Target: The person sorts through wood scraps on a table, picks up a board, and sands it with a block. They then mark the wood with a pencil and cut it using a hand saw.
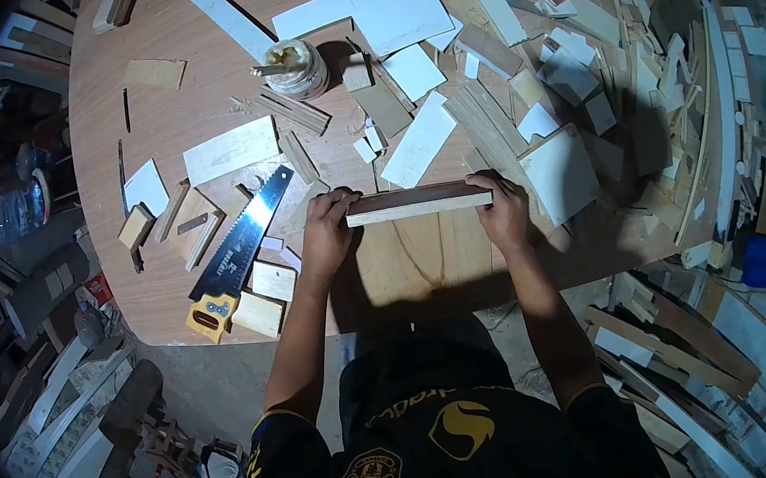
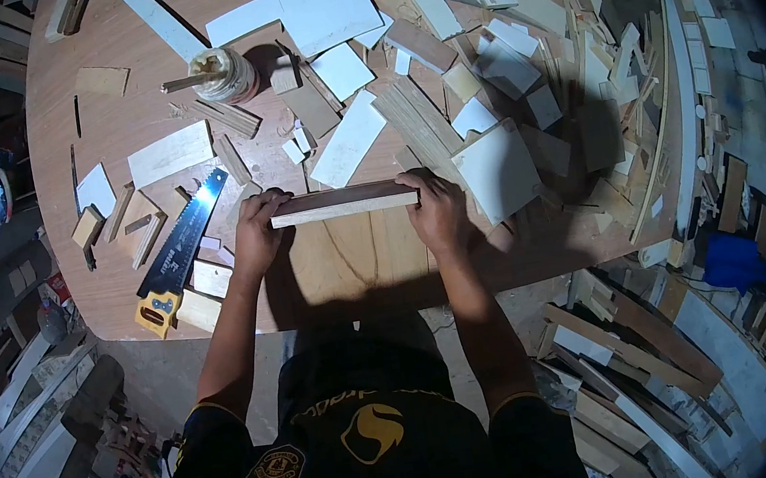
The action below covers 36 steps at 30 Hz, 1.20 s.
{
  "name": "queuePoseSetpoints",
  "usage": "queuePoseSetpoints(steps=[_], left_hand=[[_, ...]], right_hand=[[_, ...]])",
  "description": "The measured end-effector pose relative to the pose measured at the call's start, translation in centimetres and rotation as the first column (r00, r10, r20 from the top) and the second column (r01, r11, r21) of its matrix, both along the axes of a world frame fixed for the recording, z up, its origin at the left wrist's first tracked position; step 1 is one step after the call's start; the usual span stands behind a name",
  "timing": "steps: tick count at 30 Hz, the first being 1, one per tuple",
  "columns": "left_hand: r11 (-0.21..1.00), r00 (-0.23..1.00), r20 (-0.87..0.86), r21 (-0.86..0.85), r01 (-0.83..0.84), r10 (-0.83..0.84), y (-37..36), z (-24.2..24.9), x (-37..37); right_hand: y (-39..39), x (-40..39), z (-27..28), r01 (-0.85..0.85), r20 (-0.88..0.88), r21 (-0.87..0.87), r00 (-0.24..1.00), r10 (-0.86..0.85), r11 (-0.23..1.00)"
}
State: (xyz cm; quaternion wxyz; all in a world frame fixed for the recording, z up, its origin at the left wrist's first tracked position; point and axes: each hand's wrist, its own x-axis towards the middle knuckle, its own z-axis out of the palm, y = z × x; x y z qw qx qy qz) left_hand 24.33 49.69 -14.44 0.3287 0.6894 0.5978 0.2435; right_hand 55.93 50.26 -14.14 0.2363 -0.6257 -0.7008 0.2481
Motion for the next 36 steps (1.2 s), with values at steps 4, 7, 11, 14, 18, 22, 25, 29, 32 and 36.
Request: queuePoseSetpoints(steps=[4,7,11,14,18,22,25,29,32,36], left_hand=[[0.999,1.0,0.002,-0.039,0.004,-0.004,0.1,0.4,0.0],[0.999,1.0,0.002,-0.053,0.003,-0.003,0.2,0.2,0.0],[0.997,1.0,-0.019,-0.08,0.015,-0.017,0.4,0.4,-0.1],[0.999,1.0,0.005,-0.04,0.003,-0.003,0.2,0.2,-0.1],[0.999,0.999,-0.018,-0.039,0.026,-0.027,0.3,0.1,-0.3],[0.999,1.0,0.006,-0.03,0.027,-0.027,0.3,-0.5,-0.3],[0.999,0.998,-0.046,-0.033,0.031,-0.032,0.1,-0.9,-0.5],[0.999,0.998,-0.054,-0.039,0.019,-0.021,-0.1,-1.1,-0.4],[1.0,0.997,-0.071,0.005,0.022,-0.022,-0.3,-1.1,-0.3],[0.998,0.998,0.008,-0.031,-0.063,0.063,-0.4,0.0,-0.1]], right_hand=[[0.1,0.0,0.1,0.008,0.016,-0.042,1.0,-0.007,0.999],[0.1,0.1,0.1,0.018,-0.002,-0.066,1.0,-0.018,0.998],[0.0,0.1,-0.1,0.016,0.022,-0.073,1.0,-0.014,0.997],[0.1,-0.1,-0.2,0.029,-0.002,-0.073,1.0,-0.029,0.997],[-0.2,-0.1,-0.2,0.038,0.001,-0.07,0.999,-0.038,0.997],[-0.3,0.1,-0.7,0.047,0.058,-0.065,0.997,-0.043,0.997],[-0.5,-0.1,-0.7,0.055,0.024,-0.046,0.998,-0.054,0.997],[-0.5,-0.4,-0.5,0.062,0.06,-0.11,0.997,-0.056,0.992],[-1.0,-1.0,2.0,0.083,0.069,-0.038,0.994,-0.08,0.996],[-3.3,-0.1,4.8,0.102,0.137,-0.027,0.986,-0.097,0.994]])
